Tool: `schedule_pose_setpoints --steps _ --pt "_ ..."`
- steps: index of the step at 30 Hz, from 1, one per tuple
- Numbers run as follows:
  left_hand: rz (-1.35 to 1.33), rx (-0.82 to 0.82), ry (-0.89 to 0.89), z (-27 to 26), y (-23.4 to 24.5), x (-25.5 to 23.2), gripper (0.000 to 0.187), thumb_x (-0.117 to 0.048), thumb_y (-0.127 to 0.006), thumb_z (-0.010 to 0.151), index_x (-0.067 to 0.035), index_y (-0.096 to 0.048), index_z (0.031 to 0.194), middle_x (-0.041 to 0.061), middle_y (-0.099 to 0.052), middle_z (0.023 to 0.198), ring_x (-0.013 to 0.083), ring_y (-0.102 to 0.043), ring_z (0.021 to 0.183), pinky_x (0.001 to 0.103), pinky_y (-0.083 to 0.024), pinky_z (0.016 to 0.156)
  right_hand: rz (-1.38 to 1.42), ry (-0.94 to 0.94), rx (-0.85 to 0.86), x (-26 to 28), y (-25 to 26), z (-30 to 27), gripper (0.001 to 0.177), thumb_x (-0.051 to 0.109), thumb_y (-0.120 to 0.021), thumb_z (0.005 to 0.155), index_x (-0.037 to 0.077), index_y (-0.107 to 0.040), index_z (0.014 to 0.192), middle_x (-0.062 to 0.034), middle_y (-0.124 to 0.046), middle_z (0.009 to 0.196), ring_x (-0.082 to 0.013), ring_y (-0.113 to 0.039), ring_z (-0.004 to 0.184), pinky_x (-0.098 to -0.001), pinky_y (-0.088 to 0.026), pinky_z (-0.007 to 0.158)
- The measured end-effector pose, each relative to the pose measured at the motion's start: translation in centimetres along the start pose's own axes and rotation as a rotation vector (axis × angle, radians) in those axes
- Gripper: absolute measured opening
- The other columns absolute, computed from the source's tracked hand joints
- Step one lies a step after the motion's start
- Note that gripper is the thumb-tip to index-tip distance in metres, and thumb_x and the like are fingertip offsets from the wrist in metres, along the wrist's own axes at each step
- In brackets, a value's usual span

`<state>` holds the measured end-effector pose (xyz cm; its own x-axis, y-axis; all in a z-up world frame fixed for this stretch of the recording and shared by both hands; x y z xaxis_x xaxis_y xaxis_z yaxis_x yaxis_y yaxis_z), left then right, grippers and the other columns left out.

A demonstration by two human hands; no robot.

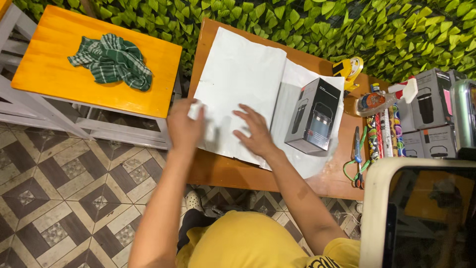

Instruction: The person cuts a sheet of colorful wrapping paper with scissors, places a rectangular box on the paper, and wraps it by folding the paper around the box. They secure the paper with tape and smooth the edges to complete the wrapping.

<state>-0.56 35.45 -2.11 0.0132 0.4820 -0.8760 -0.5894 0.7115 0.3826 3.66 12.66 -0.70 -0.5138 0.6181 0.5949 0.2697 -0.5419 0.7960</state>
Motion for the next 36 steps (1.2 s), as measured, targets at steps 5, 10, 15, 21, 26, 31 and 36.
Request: schedule_pose_setpoints --steps 5,10,15,21,26,31,36 --pt "-0.061 0.309 -0.422 -5.6 -7.8 -7.9 0.029 -0.023 -0.077 0.085 -0.008 -0.072 0.110 0.014 -0.071 0.114 0.0345 -0.063 0.114 0.048 -0.045 0.102 -0.062 0.010 -0.425 -4.4 6.0 -4.0 0.049 0.009 -0.077 0.090 0.010 -0.061 0.136 -0.0113 -0.054 0.150 -0.0330 -0.054 0.139 -0.0422 -0.044 0.116" --pt "-0.160 0.581 -0.412 -9.6 -15.0 -13.2 0.045 -0.028 -0.075 0.087 -0.008 -0.065 0.126 0.016 -0.063 0.129 0.0380 -0.058 0.121 0.050 -0.045 0.104 0.094 -0.012 -0.962 -10.4 11.2 -12.4 0.033 0.006 -0.067 0.101 0.008 -0.057 0.133 -0.0059 -0.055 0.133 -0.0204 -0.056 0.105 -0.0304 -0.046 0.095" --pt "-0.173 0.691 -0.255 -12.6 -22.8 -15.8 0.065 -0.040 -0.071 0.093 -0.009 -0.049 0.147 0.025 -0.050 0.147 0.0451 -0.050 0.133 0.051 -0.041 0.110 0.300 -0.137 -1.207 -16.9 15.1 -19.4 0.032 0.007 -0.052 0.110 0.005 -0.048 0.142 -0.0084 -0.051 0.137 -0.0194 -0.050 0.112 -0.0332 -0.042 0.104" --pt "-0.299 0.685 0.128 -14.5 -29.3 -17.4 0.082 -0.047 -0.063 0.098 -0.012 -0.025 0.161 0.026 -0.039 0.158 0.0434 -0.042 0.143 0.049 -0.036 0.117 0.599 -0.628 -0.730 -21.7 15.2 -20.5 0.048 0.027 -0.037 0.110 0.015 -0.036 0.156 -0.0003 -0.047 0.145 -0.0139 -0.055 0.122 -0.0308 -0.049 0.101" --pt "-0.046 0.769 0.269 -15.5 -30.2 -17.5 0.088 -0.041 -0.072 0.084 -0.018 -0.031 0.157 0.017 -0.048 0.149 0.0363 -0.051 0.136 0.056 -0.033 0.110 0.610 -0.545 -0.627 -22.3 12.4 -22.3 0.057 0.027 -0.058 0.104 0.008 -0.039 0.155 -0.0126 -0.055 0.129 -0.0208 -0.055 0.106 -0.0351 -0.051 0.089" --pt "-0.169 0.660 0.251 -15.9 -28.7 -16.1 0.074 -0.036 -0.069 0.086 -0.017 -0.045 0.154 0.018 -0.056 0.139 0.0346 -0.059 0.128 0.045 -0.048 0.107 0.468 -0.262 -0.574 -22.5 11.7 -23.2 0.063 0.028 -0.071 0.101 0.001 -0.041 0.148 -0.0142 -0.062 0.133 -0.0210 -0.062 0.119 -0.0361 -0.051 0.105" --pt "-0.256 0.629 0.186 -16.9 -28.9 -13.8 0.072 -0.041 -0.067 0.093 -0.011 -0.045 0.154 0.021 -0.053 0.143 0.0346 -0.050 0.135 0.048 -0.040 0.112 0.463 -0.315 -0.456 -23.4 10.9 -23.7 0.068 0.030 -0.071 0.100 0.000 -0.039 0.152 -0.0161 -0.062 0.134 -0.0227 -0.061 0.123 -0.0362 -0.050 0.105"
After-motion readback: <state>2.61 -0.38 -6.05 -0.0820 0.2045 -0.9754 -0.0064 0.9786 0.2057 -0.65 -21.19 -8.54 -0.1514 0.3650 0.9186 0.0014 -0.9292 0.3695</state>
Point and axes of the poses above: each hand's wrist, its own z-axis towards the middle knuckle, its own y-axis out of the back of the hand, x = y × z, the point moved 4 cm from there along z, towards the middle knuckle
